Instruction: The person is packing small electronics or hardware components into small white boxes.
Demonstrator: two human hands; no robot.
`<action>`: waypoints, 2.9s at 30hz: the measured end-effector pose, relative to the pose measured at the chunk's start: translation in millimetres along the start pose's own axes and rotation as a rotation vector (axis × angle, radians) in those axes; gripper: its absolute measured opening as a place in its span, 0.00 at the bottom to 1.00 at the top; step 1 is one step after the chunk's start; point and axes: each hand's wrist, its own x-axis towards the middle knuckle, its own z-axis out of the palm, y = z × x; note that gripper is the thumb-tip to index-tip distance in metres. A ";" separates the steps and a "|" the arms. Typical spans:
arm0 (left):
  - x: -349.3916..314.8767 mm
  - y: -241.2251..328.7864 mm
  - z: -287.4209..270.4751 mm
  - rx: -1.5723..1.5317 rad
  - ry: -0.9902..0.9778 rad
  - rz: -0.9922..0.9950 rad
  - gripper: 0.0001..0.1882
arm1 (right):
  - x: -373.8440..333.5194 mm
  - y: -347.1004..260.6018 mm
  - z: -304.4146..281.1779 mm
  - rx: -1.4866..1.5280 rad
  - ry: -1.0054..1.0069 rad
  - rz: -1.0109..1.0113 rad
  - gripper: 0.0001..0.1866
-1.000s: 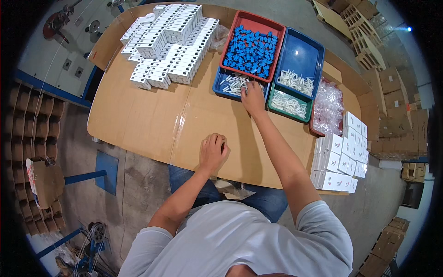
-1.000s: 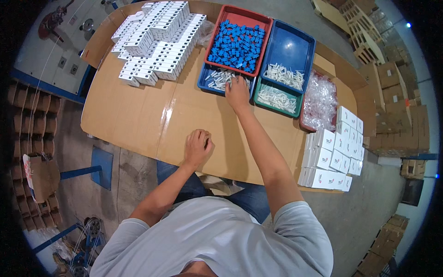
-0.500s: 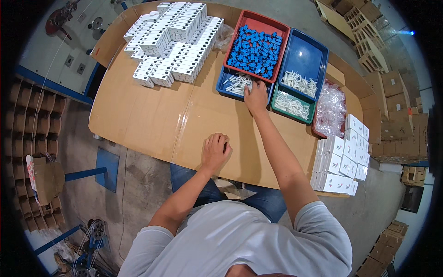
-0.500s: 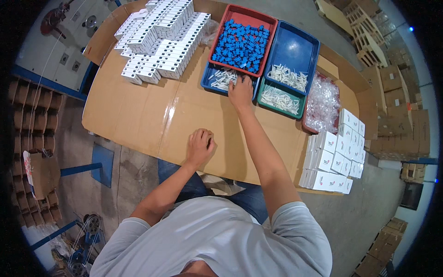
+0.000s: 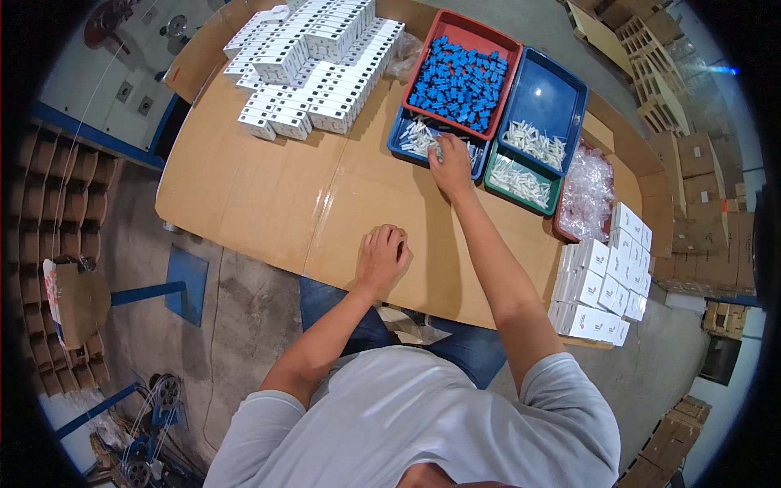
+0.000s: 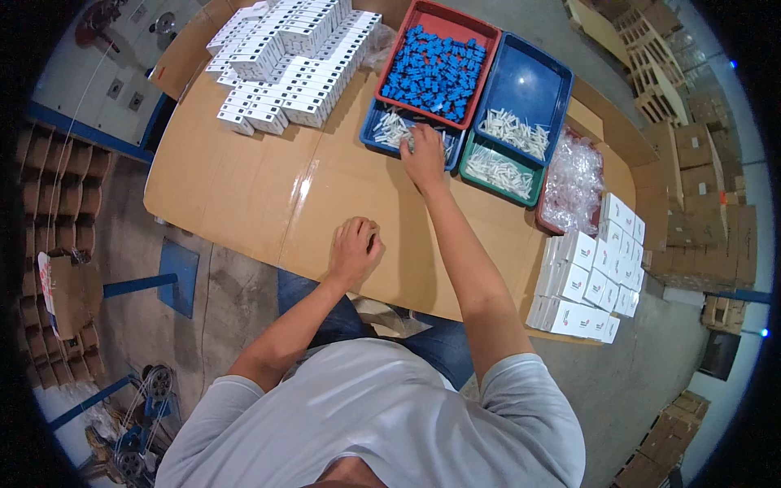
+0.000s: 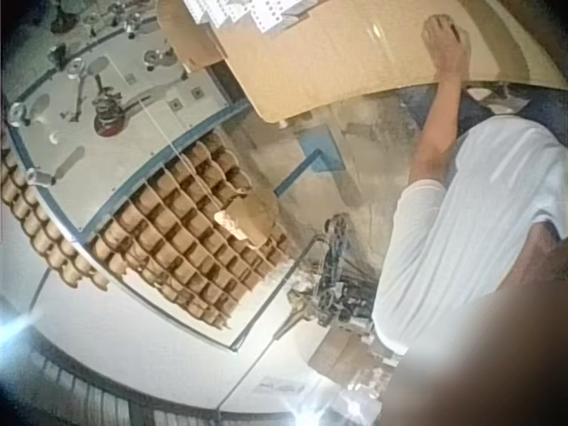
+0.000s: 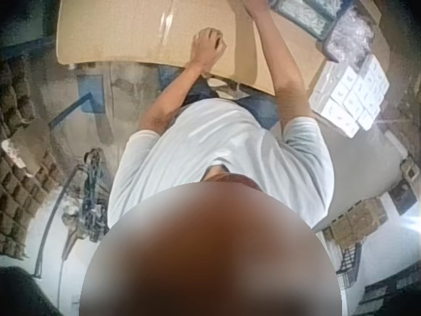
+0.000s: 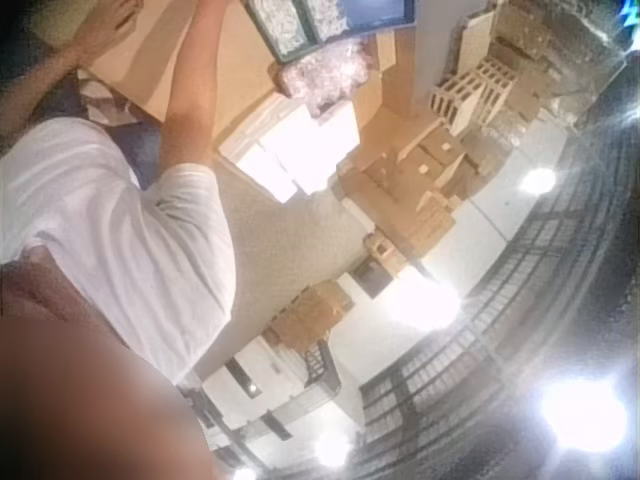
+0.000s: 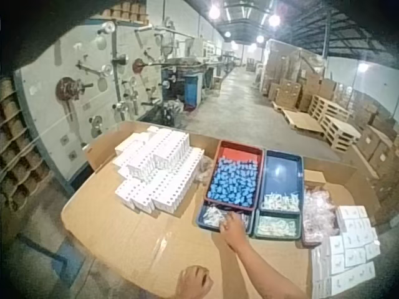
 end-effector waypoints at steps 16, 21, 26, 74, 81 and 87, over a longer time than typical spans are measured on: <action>-2.2 0.4 3.4 0.002 0.017 0.020 0.11 | 39.5 -20.7 18.7 -0.052 -0.199 -0.014 0.32; -3.5 -4.0 1.7 0.004 0.014 0.010 0.12 | 44.8 -25.0 13.9 0.172 -0.222 -0.123 0.23; -2.0 -2.6 1.0 0.002 0.003 0.013 0.13 | 46.5 -25.3 11.2 0.094 -0.083 -0.126 0.25; -3.1 -1.5 12.2 0.066 -0.017 0.022 0.13 | 9.6 187.7 -119.7 -0.244 0.186 0.289 0.29; -3.7 -1.6 15.2 0.063 -0.015 0.030 0.13 | 16.0 154.3 -103.0 -0.226 0.151 0.302 0.25; -1.9 4.4 17.4 0.045 -0.025 0.047 0.12 | 28.5 148.2 -100.2 -0.246 0.059 0.208 0.24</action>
